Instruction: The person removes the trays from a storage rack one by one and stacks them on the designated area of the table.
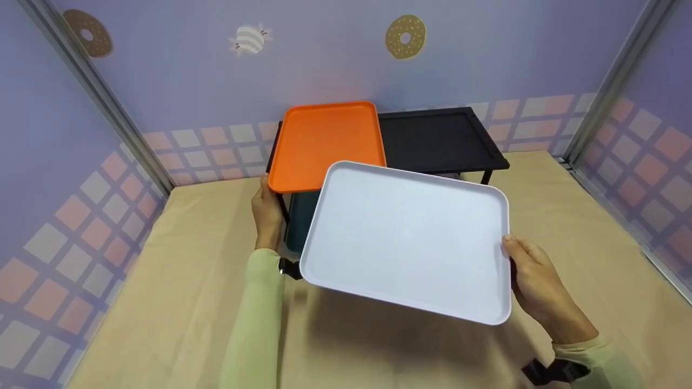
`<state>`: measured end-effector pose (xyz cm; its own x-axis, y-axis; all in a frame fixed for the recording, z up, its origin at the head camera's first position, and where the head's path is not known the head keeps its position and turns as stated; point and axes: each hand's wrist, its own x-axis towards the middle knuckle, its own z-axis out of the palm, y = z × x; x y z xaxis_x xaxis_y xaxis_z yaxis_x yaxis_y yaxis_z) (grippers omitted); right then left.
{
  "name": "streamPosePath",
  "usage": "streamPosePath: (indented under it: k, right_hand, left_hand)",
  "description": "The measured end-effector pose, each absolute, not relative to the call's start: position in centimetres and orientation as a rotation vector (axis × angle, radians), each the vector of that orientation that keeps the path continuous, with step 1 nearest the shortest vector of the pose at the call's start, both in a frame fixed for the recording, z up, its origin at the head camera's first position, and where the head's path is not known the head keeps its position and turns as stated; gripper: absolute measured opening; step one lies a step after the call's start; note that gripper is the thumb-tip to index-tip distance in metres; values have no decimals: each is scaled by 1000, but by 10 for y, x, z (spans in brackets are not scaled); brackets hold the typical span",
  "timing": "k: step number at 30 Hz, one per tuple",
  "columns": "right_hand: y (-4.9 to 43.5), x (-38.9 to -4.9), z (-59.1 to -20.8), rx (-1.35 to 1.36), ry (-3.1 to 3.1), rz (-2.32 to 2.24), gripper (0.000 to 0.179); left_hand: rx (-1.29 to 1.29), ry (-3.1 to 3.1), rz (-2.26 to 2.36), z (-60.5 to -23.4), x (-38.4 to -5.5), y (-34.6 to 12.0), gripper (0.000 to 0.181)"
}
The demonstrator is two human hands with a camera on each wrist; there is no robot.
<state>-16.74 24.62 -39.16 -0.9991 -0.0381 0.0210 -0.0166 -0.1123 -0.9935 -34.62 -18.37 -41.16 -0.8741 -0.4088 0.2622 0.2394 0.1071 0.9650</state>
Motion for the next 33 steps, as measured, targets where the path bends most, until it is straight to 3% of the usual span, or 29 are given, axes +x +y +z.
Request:
streamPosePath:
  k: [12, 23, 33]
  right_hand:
    - [248, -161, -393, -145, 2091, -2282, 48]
    - [246, -156, -396, -113, 2095, -2257, 44]
    - [247, -155, -403, -112, 2059, -2237, 42]
  left_hand:
    - [161, -1941, -1808, -411, -345, -184, 49]
    - [120, -1920, -1821, -412, -346, -185, 44]
    - [109, -1922, -1819, -412, -344, -185, 50]
